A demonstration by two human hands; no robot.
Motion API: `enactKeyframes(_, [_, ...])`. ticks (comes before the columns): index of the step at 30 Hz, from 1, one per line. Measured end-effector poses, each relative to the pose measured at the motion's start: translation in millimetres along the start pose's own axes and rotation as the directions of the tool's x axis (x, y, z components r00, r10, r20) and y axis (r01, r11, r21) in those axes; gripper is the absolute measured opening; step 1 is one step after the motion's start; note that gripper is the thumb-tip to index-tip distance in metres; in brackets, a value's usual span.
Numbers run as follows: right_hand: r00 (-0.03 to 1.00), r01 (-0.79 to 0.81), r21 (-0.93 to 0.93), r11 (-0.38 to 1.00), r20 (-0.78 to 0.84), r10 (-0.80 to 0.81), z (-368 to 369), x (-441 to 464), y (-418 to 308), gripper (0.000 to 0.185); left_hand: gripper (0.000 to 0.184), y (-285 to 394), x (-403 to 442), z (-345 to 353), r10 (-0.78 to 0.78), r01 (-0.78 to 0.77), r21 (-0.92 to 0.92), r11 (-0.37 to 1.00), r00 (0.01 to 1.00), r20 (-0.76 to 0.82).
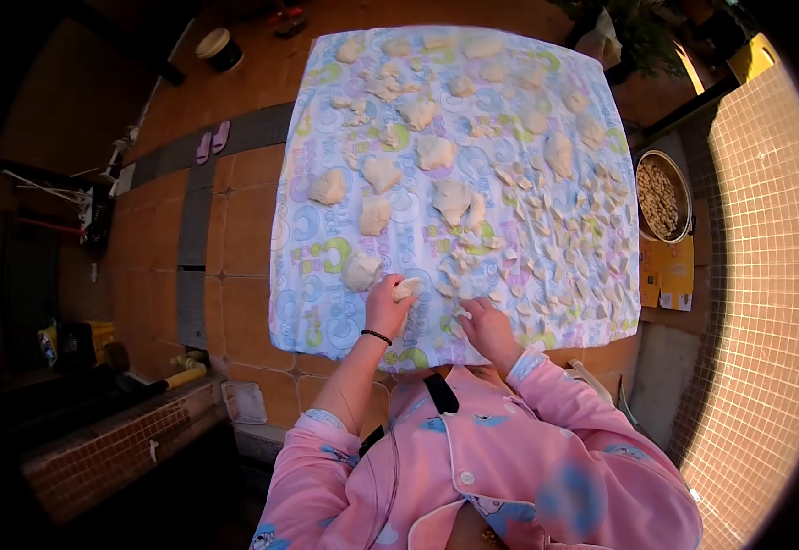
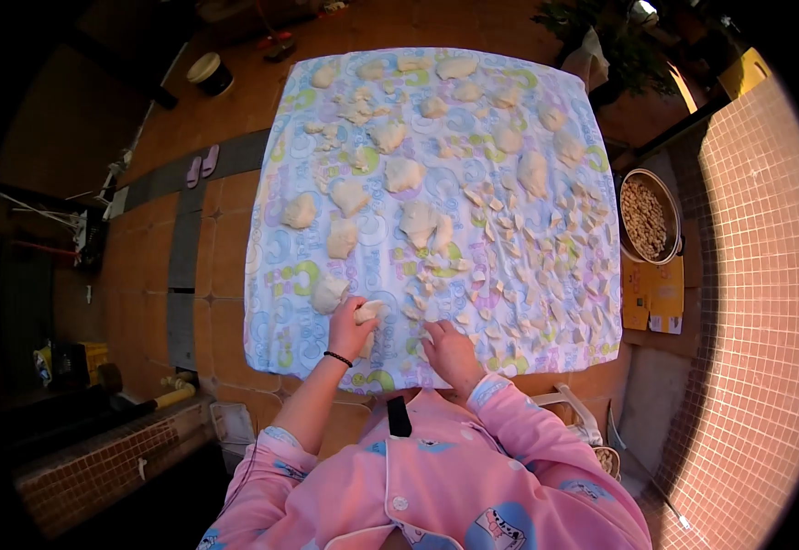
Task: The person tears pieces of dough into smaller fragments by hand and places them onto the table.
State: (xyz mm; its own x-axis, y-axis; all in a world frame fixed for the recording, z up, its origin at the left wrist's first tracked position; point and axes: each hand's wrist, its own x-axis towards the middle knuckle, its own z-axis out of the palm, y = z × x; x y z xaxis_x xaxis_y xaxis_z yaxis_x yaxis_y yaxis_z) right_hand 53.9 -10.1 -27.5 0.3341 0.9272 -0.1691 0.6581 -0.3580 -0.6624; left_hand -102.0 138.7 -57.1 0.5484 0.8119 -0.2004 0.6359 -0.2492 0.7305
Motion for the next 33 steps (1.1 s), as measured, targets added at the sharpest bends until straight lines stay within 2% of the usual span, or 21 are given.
enactKeyframes(1, [1.000,0.009,0.005,1.000,0.001,-0.009,0,3,-2,0.027,0.033,3,-2,-4,-0.002,0.002,0.006,1.000,1.000,-0.008])
enactKeyframes(2, [1.000,0.006,0.173,0.985,0.013,-0.008,1,5,-4,0.028,0.037,6,-5,-8,-0.152,0.181,-0.269,0.946,0.980,0.128])
enactKeyframes(3, [1.000,-0.001,0.336,0.942,0.028,-0.009,1,7,-7,0.028,0.041,9,-10,-11,-0.250,0.370,-0.492,0.788,0.923,0.294])
enactKeyframes(4, [0.999,0.007,0.343,0.939,0.032,-0.019,2,11,-12,0.028,0.041,11,-15,-13,-0.257,0.371,-0.490,0.789,0.924,0.284])
enactKeyframes(6, [0.984,-0.175,0.651,0.738,0.147,0.103,3,23,-23,0.029,0.042,16,-24,-18,-0.216,0.473,-0.662,0.581,0.874,0.434])
enactKeyframes(9, [0.950,-0.290,0.729,0.620,0.297,0.094,-7,36,-40,0.021,0.038,23,-35,-27,-0.191,0.451,-0.688,0.569,0.886,0.423])
enactKeyframes(10, [0.955,-0.278,0.738,0.615,0.278,0.098,-4,37,-40,0.021,0.036,22,-36,-30,-0.152,0.428,-0.711,0.558,0.895,0.420])
enactKeyframes(12, [0.918,-0.336,0.764,0.551,0.396,0.012,3,40,-40,0.016,0.035,22,-35,-39,-0.121,0.403,-0.672,0.621,0.897,0.426])
enactKeyframes(14, [0.933,-0.308,0.754,0.581,0.359,0.028,6,40,-45,0.019,0.037,19,-34,-49,-0.132,0.512,-0.631,0.583,0.826,0.548])
enactKeyframes(17, [0.905,-0.398,0.784,0.477,0.422,0.061,16,37,-57,0.016,0.036,-6,-28,-57,-0.059,0.545,-0.635,0.548,0.782,0.620])
enactKeyframes(19, [0.857,-0.511,0.806,0.299,0.505,0.105,24,37,-66,0.015,0.035,-15,-24,-65,0.006,0.563,-0.654,0.505,0.756,0.655])
enactKeyframes(20, [0.859,-0.510,0.808,0.296,0.497,0.124,32,36,-69,0.015,0.034,-20,-22,-71,0.036,0.579,-0.658,0.481,0.737,0.675])
enactKeyframes(22, [0.852,-0.515,0.851,-0.098,0.521,0.053,50,37,-71,0.014,0.034,-27,-18,-83,0.082,0.595,-0.658,0.462,0.710,0.700])
enactKeyframes(23, [0.856,-0.505,0.858,-0.096,0.512,0.069,55,41,-69,0.014,0.035,-29,-15,-87,0.068,0.612,-0.673,0.415,0.717,0.694])
enactKeyframes(25, [0.897,-0.284,0.959,-0.008,0.268,0.353,57,56,-60,0.014,0.036,-37,-9,-92,0.066,0.627,-0.689,0.364,0.721,0.690])
enactKeyframes(26, [0.895,-0.280,0.960,-0.004,0.263,0.361,58,64,-52,0.014,0.034,-44,-6,-93,0.064,0.614,-0.699,0.365,0.733,0.677])
enactKeyframes(27, [0.870,-0.298,0.852,0.431,0.057,0.490,59,74,-41,0.015,0.032,-51,-5,-95,0.059,0.602,-0.709,0.368,0.746,0.664])
enactKeyframes(28, [0.843,-0.337,0.553,0.762,-0.184,0.506,60,82,-33,0.017,0.032,-56,-6,-97,0.063,0.602,-0.708,0.370,0.744,0.665])
enactKeyframes(29, [0.843,-0.334,0.552,0.764,-0.188,0.504,64,88,-26,0.017,0.031,-60,-6,-100,0.069,0.598,-0.714,0.364,0.747,0.661])
enactKeyframes(31, [0.884,-0.264,0.305,0.915,-0.302,0.356,71,103,-17,0.021,0.029,-65,-7,-106,0.076,0.587,-0.726,0.357,0.757,0.649])
enactKeyframes(33, [0.887,-0.215,0.222,0.951,-0.363,0.285,79,112,-13,0.021,0.028,-67,-8,-111,0.068,0.590,-0.744,0.316,0.768,0.637])
